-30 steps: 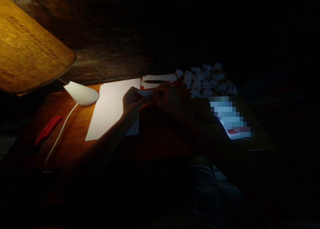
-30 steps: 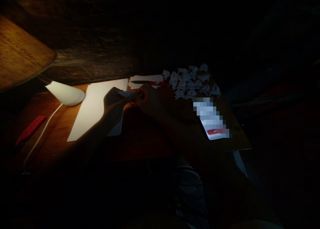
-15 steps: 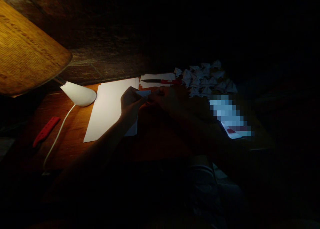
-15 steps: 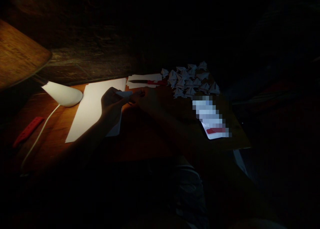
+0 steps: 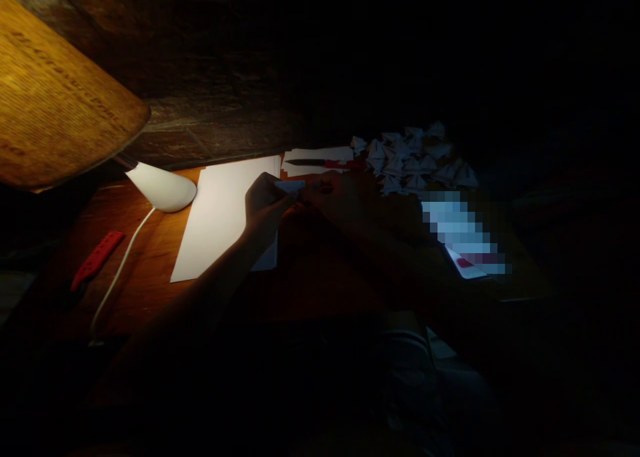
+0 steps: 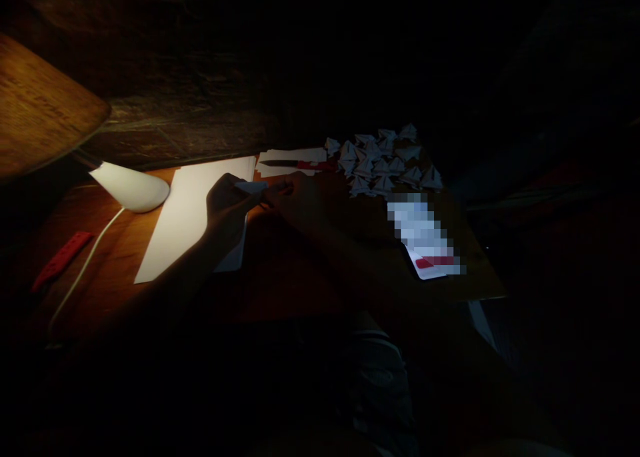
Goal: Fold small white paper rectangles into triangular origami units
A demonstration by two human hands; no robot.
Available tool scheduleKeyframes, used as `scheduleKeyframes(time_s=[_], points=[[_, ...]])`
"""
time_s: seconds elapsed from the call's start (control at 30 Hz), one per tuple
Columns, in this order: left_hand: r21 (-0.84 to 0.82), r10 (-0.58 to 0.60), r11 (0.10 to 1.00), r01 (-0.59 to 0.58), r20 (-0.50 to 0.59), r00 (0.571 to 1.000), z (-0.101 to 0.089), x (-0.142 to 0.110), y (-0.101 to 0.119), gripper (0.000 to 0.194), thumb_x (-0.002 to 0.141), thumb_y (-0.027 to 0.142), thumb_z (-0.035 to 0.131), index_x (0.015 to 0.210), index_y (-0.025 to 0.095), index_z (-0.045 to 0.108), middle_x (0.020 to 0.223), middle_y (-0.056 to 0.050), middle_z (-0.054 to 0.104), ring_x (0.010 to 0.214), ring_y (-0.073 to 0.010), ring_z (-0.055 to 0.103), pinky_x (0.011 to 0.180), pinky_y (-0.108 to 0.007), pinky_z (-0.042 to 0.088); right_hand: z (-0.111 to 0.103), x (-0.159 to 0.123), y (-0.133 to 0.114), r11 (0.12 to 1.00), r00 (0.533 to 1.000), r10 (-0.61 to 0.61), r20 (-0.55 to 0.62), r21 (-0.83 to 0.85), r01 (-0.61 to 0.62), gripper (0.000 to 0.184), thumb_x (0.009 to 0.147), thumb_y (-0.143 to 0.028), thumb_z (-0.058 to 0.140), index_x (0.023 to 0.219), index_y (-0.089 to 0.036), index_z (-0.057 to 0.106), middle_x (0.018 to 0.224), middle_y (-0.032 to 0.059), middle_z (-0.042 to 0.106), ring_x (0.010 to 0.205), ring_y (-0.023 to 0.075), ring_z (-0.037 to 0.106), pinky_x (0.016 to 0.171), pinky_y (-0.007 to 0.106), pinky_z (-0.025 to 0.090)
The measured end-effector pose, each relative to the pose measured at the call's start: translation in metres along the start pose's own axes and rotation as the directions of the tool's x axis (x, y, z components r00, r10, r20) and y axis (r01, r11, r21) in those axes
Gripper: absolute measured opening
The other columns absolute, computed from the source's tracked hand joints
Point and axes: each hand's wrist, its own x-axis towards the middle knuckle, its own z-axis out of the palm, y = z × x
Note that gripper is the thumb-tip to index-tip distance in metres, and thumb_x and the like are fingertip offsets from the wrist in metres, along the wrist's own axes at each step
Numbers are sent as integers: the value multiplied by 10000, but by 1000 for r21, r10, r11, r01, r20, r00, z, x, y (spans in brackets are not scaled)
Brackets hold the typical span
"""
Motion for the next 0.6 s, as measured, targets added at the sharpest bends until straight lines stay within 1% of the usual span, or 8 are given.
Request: scheduleKeyframes(time_s=[0.07, 0.13, 0.27, 0.37, 0.5, 0.6], points=[[-5, 1, 1000, 0, 11, 1000, 0, 0, 0, 419, 674, 241, 902, 823, 213, 511, 677, 51, 631, 610, -107, 655, 603, -227, 569, 0, 0, 0, 1000, 1000, -12, -22, -12, 11, 178, 748, -274, 832, 717, -189, 679, 864, 50, 749, 783, 187, 688, 684, 303, 544], [-7, 1, 1000, -1, 15, 1000, -1, 0, 0, 424, 679, 239, 904, 820, 217, 505, 671, 54, 621, 615, -110, 657, 615, -233, 575, 0, 0, -1, 1000, 999, 3, -33, -11, -3, 182, 757, -274, 831, 714, -189, 675, 860, 49, 742, 787, 191, 684, 694, 312, 541], [9, -14, 1000, 14, -2, 1000, -2, 0, -2, 431, 680, 240, 917, 823, 219, 511, 668, 54, 620, 612, -110, 654, 609, -229, 567, -1, 1, -1, 1000, 1000, 17, 12, 11, -18, 188, 765, -248, 829, 692, -194, 664, 835, 37, 732, 778, 188, 680, 703, 315, 536], [12, -11, 1000, 11, -7, 1000, -2, 0, -3, 434, 676, 225, 923, 821, 217, 514, 668, 53, 617, 604, -107, 645, 591, -223, 554, -2, 1, -3, 999, 999, 29, 39, 27, -30, 187, 771, -231, 822, 681, -198, 661, 802, 26, 727, 738, 175, 669, 673, 303, 527], [-6, -6, 1000, 6, 0, 1000, -1, -1, -1, 431, 675, 228, 919, 818, 215, 513, 674, 46, 632, 623, -121, 667, 596, -232, 569, 0, -1, -7, 993, 993, 107, 55, 46, -110, 202, 785, -212, 799, 657, -200, 644, 688, 4, 694, 650, 157, 643, 606, 279, 500], [-3, 0, 1000, 0, 7, 1000, 0, -1, -1, 443, 671, 245, 924, 809, 217, 504, 662, 49, 636, 623, -126, 679, 599, -236, 583, -2, -2, -8, 995, 992, 101, 76, 18, -102, 198, 795, -239, 795, 668, -199, 649, 661, -1, 679, 628, 151, 629, 583, 268, 483]])
